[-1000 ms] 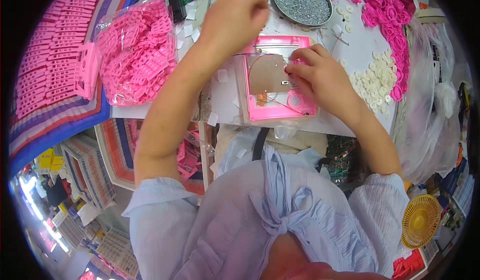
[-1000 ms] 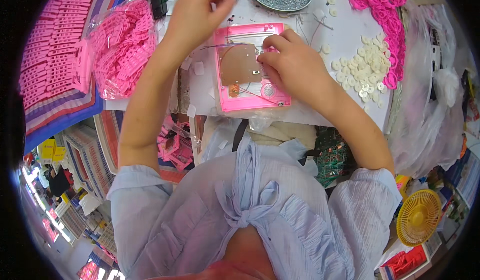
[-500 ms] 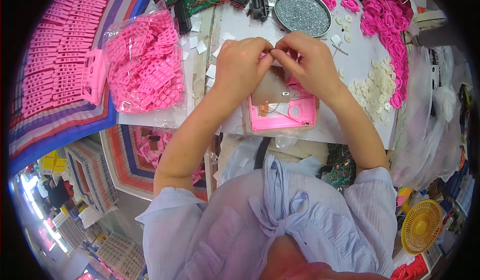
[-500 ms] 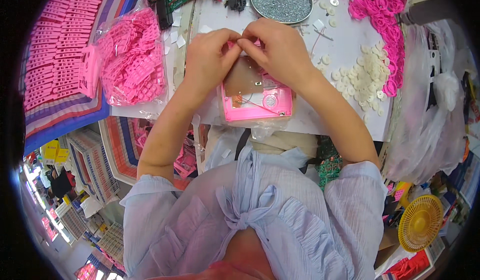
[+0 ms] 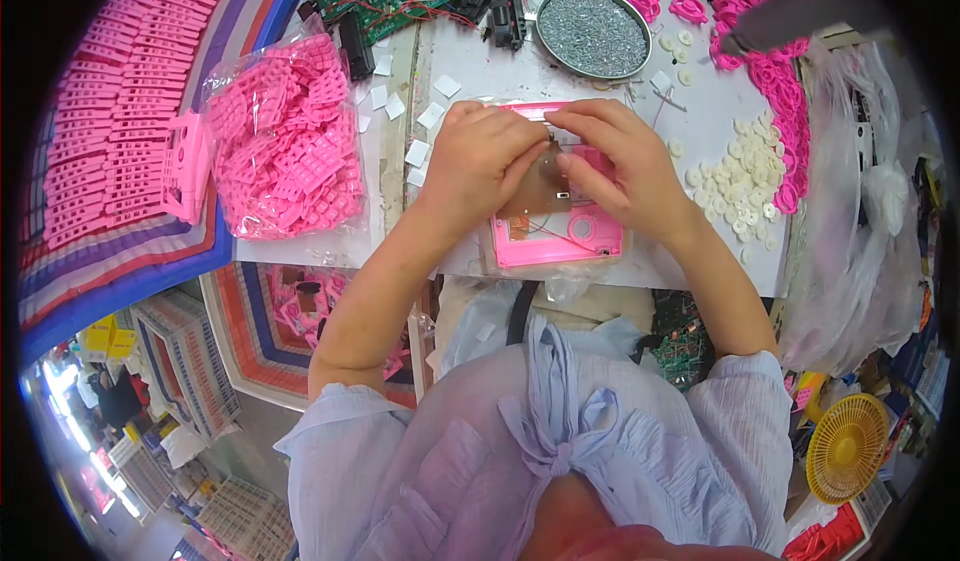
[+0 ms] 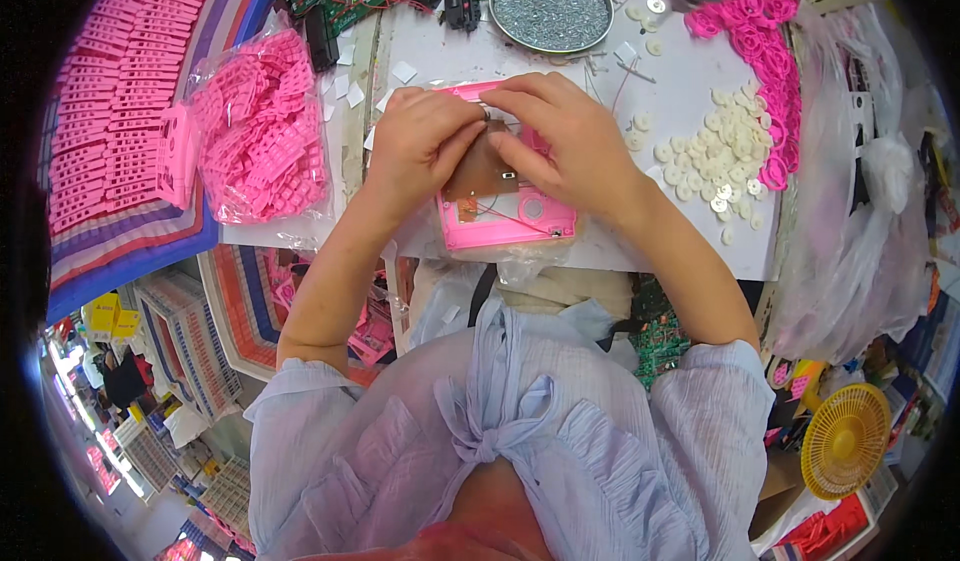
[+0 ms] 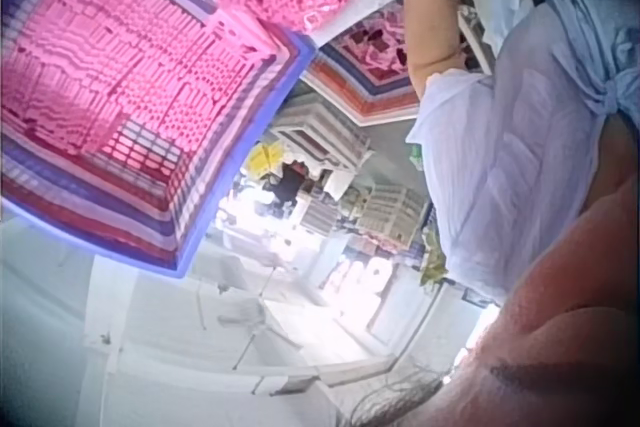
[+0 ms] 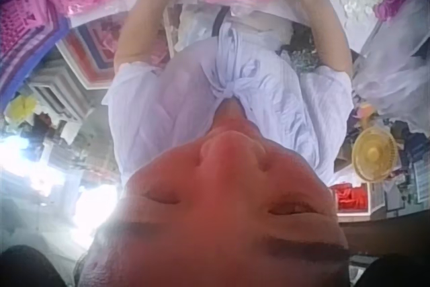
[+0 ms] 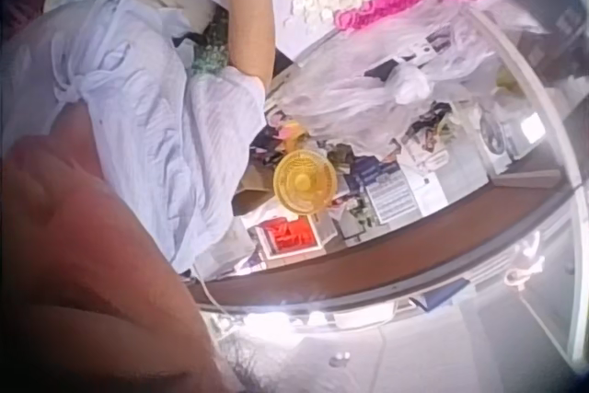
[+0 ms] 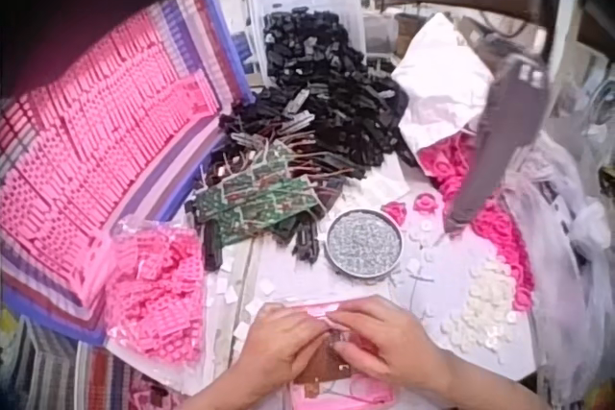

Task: Assembling a pink toy kitchen set by installing electronics and using a glue gun to secure components.

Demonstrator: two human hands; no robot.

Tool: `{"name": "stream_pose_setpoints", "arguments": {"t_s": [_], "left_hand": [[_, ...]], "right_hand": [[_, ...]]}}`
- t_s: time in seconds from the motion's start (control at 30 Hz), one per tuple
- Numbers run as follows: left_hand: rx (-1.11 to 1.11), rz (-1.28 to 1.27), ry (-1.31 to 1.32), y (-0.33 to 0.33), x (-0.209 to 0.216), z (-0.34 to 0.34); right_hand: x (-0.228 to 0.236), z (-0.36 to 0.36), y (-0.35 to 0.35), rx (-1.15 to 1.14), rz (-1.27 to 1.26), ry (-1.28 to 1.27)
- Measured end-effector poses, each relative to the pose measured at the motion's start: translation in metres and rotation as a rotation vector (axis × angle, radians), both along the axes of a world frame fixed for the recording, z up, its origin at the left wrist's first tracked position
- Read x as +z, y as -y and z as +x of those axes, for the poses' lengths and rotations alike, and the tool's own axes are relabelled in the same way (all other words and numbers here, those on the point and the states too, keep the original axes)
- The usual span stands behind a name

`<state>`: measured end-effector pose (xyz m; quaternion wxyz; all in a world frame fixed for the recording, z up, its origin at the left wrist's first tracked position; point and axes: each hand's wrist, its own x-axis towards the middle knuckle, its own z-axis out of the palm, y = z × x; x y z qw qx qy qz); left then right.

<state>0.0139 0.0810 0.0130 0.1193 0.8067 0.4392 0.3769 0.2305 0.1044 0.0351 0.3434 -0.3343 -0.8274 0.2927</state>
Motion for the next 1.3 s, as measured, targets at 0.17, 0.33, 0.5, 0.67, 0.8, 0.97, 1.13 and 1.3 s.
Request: {"name": "stream_pose_setpoints", "arguments": {"t_s": [0.17,0.33,0.5,0.67,0.8,0.97,1.13,1.3], "left_hand": [[0.007,-0.070,0.005,0.006,0.002,-0.002],[0.088,-0.142,0.063,0.014,0.008,-0.005],[0.082,-0.154,-0.019,0.015,0.014,-0.006],[0.170,-0.244,0.078,0.018,0.010,-0.004],[0.126,-0.180,0.079,0.016,0.012,-0.002],[0.141,-0.168,0.124,0.020,0.010,-0.008],[0.127,-0.206,0.124,0.016,0.007,-0.007],[0.122,-0.170,0.160,0.010,0.007,-0.002]], "right_hand": [[-0.009,0.054,-0.034,-0.170,0.081,0.124],[-0.016,0.126,-0.139,-0.530,0.155,0.405],[-0.021,0.154,-0.251,-0.722,0.438,0.568],[-0.027,0.166,-0.318,-0.748,0.215,0.801],[-0.019,0.149,-0.291,-0.686,0.135,0.982],[-0.024,0.108,-0.187,-0.592,0.298,0.720],[-0.039,0.031,-0.189,-0.453,0.261,0.112],[-0.051,0.012,-0.335,-0.935,-0.149,0.373]]}}
